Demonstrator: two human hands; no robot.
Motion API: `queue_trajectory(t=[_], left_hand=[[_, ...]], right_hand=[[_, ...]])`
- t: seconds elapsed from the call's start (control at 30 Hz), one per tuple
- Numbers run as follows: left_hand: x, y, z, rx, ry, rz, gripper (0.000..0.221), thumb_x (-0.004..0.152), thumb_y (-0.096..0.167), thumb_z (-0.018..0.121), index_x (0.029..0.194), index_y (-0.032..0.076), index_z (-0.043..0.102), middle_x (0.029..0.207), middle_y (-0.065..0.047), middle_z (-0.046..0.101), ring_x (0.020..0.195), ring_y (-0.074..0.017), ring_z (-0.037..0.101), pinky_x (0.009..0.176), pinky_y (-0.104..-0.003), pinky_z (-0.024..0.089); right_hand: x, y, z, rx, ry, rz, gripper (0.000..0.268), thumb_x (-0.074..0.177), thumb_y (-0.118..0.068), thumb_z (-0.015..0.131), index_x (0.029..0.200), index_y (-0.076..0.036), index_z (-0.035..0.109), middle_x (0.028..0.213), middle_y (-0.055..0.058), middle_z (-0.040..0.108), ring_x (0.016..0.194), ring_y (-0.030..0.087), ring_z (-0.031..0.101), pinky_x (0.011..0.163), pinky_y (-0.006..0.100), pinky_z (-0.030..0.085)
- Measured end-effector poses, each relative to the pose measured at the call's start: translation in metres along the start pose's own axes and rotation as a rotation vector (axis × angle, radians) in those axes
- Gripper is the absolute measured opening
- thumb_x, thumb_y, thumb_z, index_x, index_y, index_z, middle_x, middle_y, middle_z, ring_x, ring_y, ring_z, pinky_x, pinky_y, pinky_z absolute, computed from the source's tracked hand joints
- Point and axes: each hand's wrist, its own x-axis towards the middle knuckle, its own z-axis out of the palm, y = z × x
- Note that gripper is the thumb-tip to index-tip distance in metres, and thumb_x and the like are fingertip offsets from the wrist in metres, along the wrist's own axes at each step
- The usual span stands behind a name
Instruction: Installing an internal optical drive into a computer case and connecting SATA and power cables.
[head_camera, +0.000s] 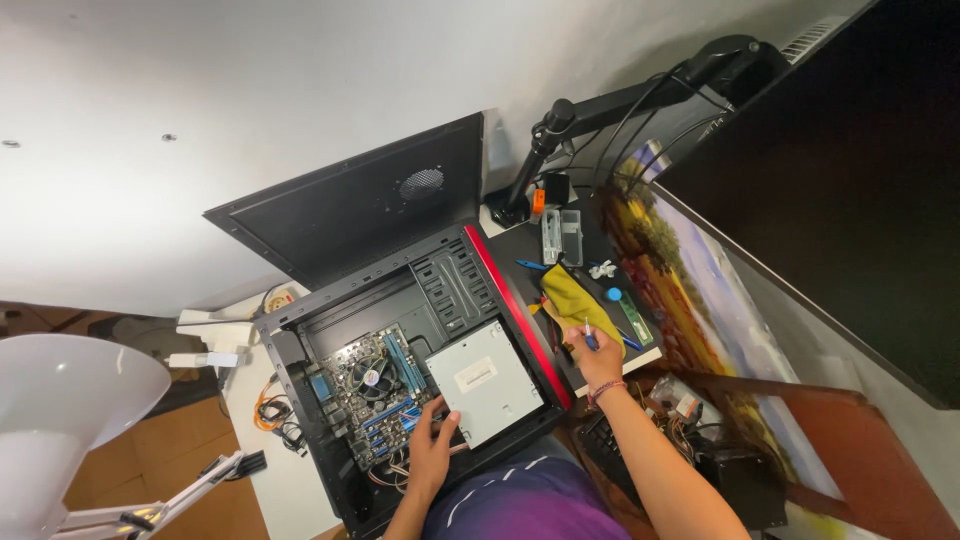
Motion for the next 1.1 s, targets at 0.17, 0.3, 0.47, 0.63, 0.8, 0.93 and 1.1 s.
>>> queue_trajectory(t=[0.17, 0.3, 0.47, 0.63, 0.8, 0.93, 1.1], left_hand=[[-0.011, 0.031, 0.013, 0.200, 0.070, -0.050, 0.054, 0.094, 0.036, 0.063, 0.139, 0.007, 0.057, 0.109, -0.011, 0.073, 0.088, -0.0184, 0.071, 0.076, -0.035, 0.059], [-0.018, 0.060, 0.027, 0.527, 0.179, -0.027, 0.053, 0.095, 0.042, 0.057, 0.136, 0.007, 0.056, 0.107, -0.013, 0.069, 0.087, -0.0280, 0.071, 0.079, -0.041, 0.054], [-0.012, 0.035, 0.039, 0.819, 0.320, 0.137, 0.050, 0.094, 0.042, 0.056, 0.131, 0.008, 0.059, 0.102, -0.013, 0.071, 0.086, -0.0348, 0.066, 0.081, -0.045, 0.050], [-0.010, 0.029, 0.043, 0.873, 0.369, 0.165, 0.049, 0.094, 0.042, 0.056, 0.130, 0.009, 0.061, 0.096, -0.011, 0.072, 0.086, -0.0320, 0.067, 0.084, -0.043, 0.049], [-0.004, 0.023, 0.041, 0.941, 0.318, 0.047, 0.052, 0.093, 0.042, 0.056, 0.131, 0.007, 0.060, 0.098, -0.009, 0.073, 0.086, -0.0242, 0.071, 0.090, -0.039, 0.048], [-0.002, 0.013, 0.040, 0.951, 0.378, 0.151, 0.050, 0.092, 0.042, 0.057, 0.126, 0.006, 0.063, 0.096, -0.008, 0.075, 0.085, -0.0251, 0.072, 0.089, -0.039, 0.048], [-0.001, 0.019, 0.043, 0.915, 0.409, 0.105, 0.049, 0.089, 0.043, 0.060, 0.123, 0.008, 0.065, 0.092, -0.005, 0.076, 0.075, -0.0189, 0.074, 0.087, -0.038, 0.050]], right_hand=[[0.052, 0.034, -0.012, 0.087, -0.007, 0.016, 0.015, 0.086, -0.013, 0.080, 0.097, -0.003, 0.078, 0.080, -0.007, 0.065, 0.071, 0.002, 0.053, 0.065, 0.021, 0.043], [0.089, 0.029, -0.014, 0.004, 0.045, 0.157, 0.011, 0.085, -0.010, 0.081, 0.094, -0.005, 0.079, 0.077, -0.005, 0.062, 0.066, 0.008, 0.046, 0.058, 0.027, 0.036], [0.156, 0.032, -0.011, -0.098, -0.058, -0.025, 0.010, 0.084, -0.012, 0.079, 0.093, -0.007, 0.079, 0.081, -0.003, 0.072, 0.073, 0.006, 0.062, 0.070, 0.024, 0.050], [0.218, 0.023, 0.000, -0.289, -0.074, -0.002, 0.011, 0.084, -0.013, 0.079, 0.094, -0.009, 0.081, 0.085, 0.002, 0.075, 0.075, 0.011, 0.066, 0.072, 0.029, 0.052], [0.287, 0.074, 0.017, -0.335, -0.089, 0.080, 0.014, 0.078, -0.014, 0.083, 0.091, -0.009, 0.080, 0.086, 0.003, 0.078, 0.080, 0.012, 0.070, 0.076, 0.029, 0.055], [0.312, 0.091, 0.032, -0.184, -0.145, 0.062, 0.016, 0.076, -0.016, 0.084, 0.091, -0.010, 0.079, 0.086, 0.003, 0.078, 0.079, 0.011, 0.073, 0.076, 0.028, 0.058], [0.339, 0.119, 0.050, -0.317, -0.047, -0.079, 0.021, 0.080, -0.018, 0.089, 0.097, -0.009, 0.083, 0.088, 0.004, 0.078, 0.077, 0.010, 0.070, 0.071, 0.026, 0.054]])
